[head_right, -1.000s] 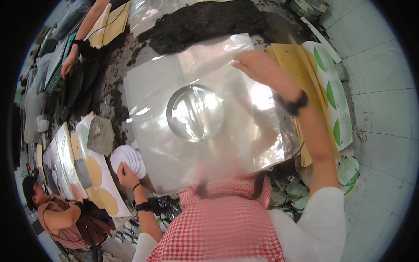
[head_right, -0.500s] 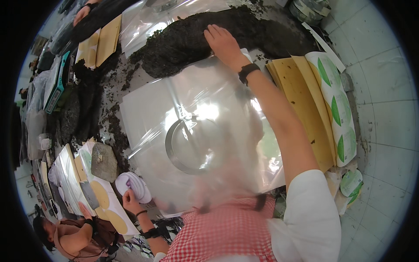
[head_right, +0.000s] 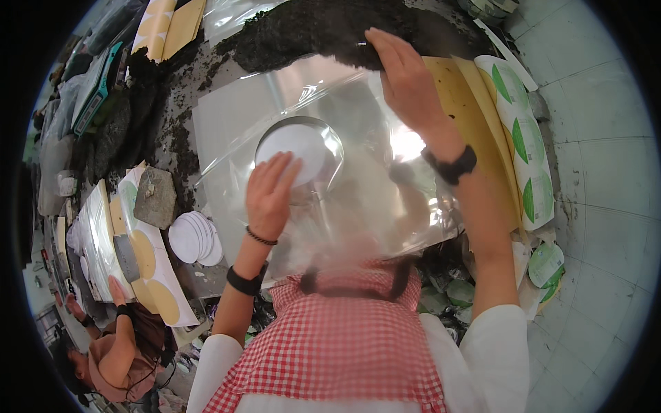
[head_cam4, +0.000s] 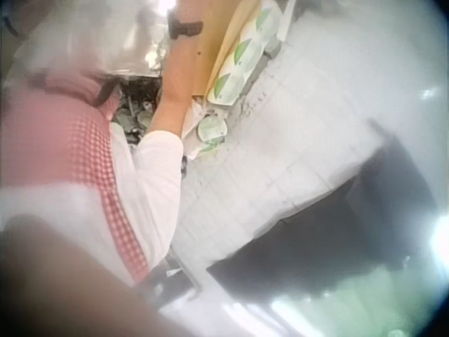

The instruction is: The person places pieces of dough onto paper sheets, uses a metal ring to shape the dough, and stacks the prepared items on a table.

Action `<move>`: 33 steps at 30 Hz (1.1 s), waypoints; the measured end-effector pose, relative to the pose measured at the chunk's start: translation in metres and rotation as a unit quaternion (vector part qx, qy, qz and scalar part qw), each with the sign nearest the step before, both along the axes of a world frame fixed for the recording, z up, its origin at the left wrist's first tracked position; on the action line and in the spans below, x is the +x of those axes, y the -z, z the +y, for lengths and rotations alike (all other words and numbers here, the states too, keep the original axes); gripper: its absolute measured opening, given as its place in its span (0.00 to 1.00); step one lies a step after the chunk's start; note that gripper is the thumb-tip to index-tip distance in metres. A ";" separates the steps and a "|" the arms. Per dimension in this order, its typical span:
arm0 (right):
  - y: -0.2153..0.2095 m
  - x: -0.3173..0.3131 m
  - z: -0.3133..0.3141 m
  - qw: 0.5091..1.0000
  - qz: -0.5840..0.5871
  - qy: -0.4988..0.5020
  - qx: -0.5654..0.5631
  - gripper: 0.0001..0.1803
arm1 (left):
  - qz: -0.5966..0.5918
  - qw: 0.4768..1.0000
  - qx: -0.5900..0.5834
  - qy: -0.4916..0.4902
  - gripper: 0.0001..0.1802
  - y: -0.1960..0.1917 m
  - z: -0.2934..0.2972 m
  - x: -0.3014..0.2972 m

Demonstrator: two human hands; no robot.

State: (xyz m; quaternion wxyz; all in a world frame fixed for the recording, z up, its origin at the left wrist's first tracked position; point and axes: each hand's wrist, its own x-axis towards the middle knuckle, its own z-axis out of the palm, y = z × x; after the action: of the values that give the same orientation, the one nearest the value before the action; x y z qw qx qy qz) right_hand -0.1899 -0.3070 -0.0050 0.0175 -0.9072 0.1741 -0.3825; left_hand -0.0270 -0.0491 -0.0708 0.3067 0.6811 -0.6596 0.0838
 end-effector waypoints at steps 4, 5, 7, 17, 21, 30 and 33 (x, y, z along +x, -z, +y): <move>0.008 -0.021 0.080 1.000 0.015 0.009 -0.014 0.25 | 0.036 0.972 0.232 -0.003 0.32 0.013 0.003 -0.020; 0.017 -0.024 0.099 1.000 0.017 0.003 -0.022 0.24 | 0.057 0.975 0.215 0.009 0.34 0.009 0.004 -0.013; 0.037 -0.020 0.137 0.997 0.058 -0.032 -0.026 0.22 | 0.260 0.956 -0.025 -0.133 0.31 0.038 0.020 0.009; 0.053 0.033 0.109 0.910 0.310 -0.118 0.250 0.45 | 0.062 0.959 0.275 0.014 0.66 0.017 -0.023 0.030; 0.095 0.055 0.116 0.928 0.360 -0.002 0.101 0.46 | -0.065 0.929 0.361 -0.039 0.68 0.037 -0.049 0.008; 0.145 0.064 0.086 0.913 0.371 -0.105 0.134 0.33 | -0.004 0.897 0.438 0.055 0.67 0.050 -0.071 0.031; 0.123 0.056 0.091 0.907 0.365 -0.122 0.169 0.32 | 0.000 0.898 0.435 0.060 0.64 0.047 -0.065 0.030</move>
State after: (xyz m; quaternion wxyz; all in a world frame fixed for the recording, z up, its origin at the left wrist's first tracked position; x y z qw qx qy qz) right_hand -0.1334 -0.2157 -0.1277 0.1525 -0.9811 0.1183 0.0159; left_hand 0.0028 -0.1144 -0.1174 -0.0161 0.7057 -0.6700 -0.2299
